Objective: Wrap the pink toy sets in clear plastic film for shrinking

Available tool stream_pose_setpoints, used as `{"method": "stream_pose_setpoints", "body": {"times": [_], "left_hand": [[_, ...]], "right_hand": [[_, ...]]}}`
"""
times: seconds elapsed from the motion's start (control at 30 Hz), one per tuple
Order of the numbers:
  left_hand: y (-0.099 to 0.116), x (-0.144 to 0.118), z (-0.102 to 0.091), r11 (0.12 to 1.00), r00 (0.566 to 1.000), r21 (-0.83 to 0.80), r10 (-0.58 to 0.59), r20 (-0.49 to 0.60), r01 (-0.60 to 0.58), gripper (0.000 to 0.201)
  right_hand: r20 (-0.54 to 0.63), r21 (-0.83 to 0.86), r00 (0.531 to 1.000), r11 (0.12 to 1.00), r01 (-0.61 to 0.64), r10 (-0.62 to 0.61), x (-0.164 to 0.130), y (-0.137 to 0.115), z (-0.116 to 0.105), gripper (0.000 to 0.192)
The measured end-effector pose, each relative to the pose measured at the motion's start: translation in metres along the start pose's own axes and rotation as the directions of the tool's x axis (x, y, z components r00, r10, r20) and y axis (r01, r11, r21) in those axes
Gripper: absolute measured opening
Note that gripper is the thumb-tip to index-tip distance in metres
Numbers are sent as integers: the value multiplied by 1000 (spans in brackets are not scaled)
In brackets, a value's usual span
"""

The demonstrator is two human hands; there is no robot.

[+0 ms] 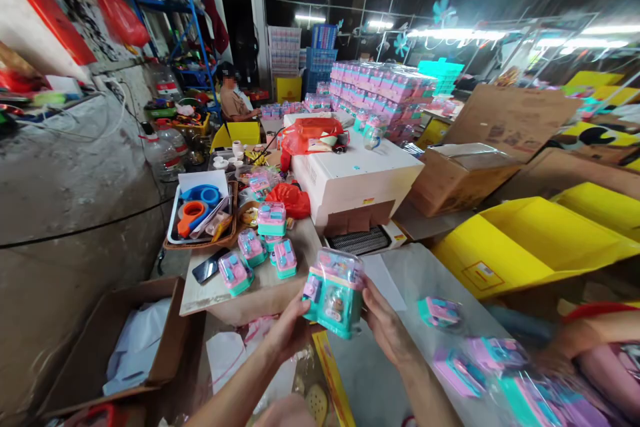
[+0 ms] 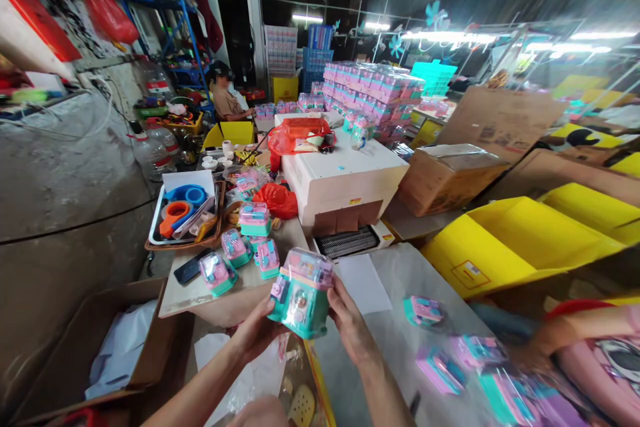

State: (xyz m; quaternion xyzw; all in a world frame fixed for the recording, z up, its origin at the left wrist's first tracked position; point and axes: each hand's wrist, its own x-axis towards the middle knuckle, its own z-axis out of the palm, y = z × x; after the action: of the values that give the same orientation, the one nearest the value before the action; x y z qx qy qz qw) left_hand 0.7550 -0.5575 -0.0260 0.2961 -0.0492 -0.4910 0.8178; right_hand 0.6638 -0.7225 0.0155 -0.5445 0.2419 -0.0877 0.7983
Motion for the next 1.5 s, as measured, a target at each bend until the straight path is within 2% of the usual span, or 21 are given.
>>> {"method": "stream_pose_setpoints", "body": {"times": [0.13,0.3,0.53,0.63,0.7,0.77,0.83,0.9,0.97,1.03,1.1,1.13,1.17,1.23,1.37,1.43,1.47,1.5], "left_hand": [[-16,12,1,993,1000,-118,-7,-20,5,55],[-31,26,8,973,998,-223,-60,-33,51,29],[-50,43,23,970,998,-236,-62,-16,56,31],[-58,50,22,975,998,-215,-62,-4,60,31],[-63,56,20,979,998,-194,-69,4,68,31],[-66,63,19,981,996,-173,-84,6,84,31],[-70,70,20,983,995,-152,-98,12,98,31],[-73,77,22,986,994,-130,-102,27,105,34],[-74,83,25,989,993,-95,-112,47,116,36],[-71,89,28,989,988,-33,-140,67,142,33],[-62,96,30,983,978,7,-181,99,181,30],[-54,99,30,979,972,5,-203,118,203,28],[-45,101,31,973,965,-10,-225,133,229,27],[-25,105,31,958,950,-30,-278,142,285,38],[10,109,34,914,917,133,-395,64,384,61],[17,110,37,896,921,230,-389,-11,381,63],[19,111,38,894,931,265,-362,-47,361,64],[19,111,39,899,945,292,-318,-79,327,64]], "right_hand": [[-6,20,1000,1000,21,-21,-2,-6,-12,63],[70,0,994,996,88,-88,-2,-7,-34,60],[103,-24,987,992,123,-120,-6,-9,-63,62],[135,-36,980,987,155,-149,-9,-7,-70,73],[100,-63,977,979,194,-187,-12,-1,-70,90],[16,-90,978,974,209,-208,-15,7,-67,103],[-72,-114,974,972,207,-216,-18,13,-60,106],[-155,-208,952,950,231,-265,-20,14,-54,99],[-255,-417,883,868,267,-395,-20,13,-49,88],[-300,-666,761,697,264,-575,-19,11,-49,79],[-208,-845,652,470,256,-729,-17,11,-53,77],[-119,-897,621,352,267,-775,-16,11,-56,77],[-20,-929,601,238,285,-799,-15,12,-59,76],[164,-950,583,32,310,-796,-14,15,-66,73],[431,-901,557,-307,306,-709,-10,23,-77,63],[510,-860,548,-391,327,-663,-9,24,-78,60],[527,-850,547,-391,353,-651,-8,24,-77,57],[519,-853,551,-356,382,-654,-7,24,-75,55]]}}
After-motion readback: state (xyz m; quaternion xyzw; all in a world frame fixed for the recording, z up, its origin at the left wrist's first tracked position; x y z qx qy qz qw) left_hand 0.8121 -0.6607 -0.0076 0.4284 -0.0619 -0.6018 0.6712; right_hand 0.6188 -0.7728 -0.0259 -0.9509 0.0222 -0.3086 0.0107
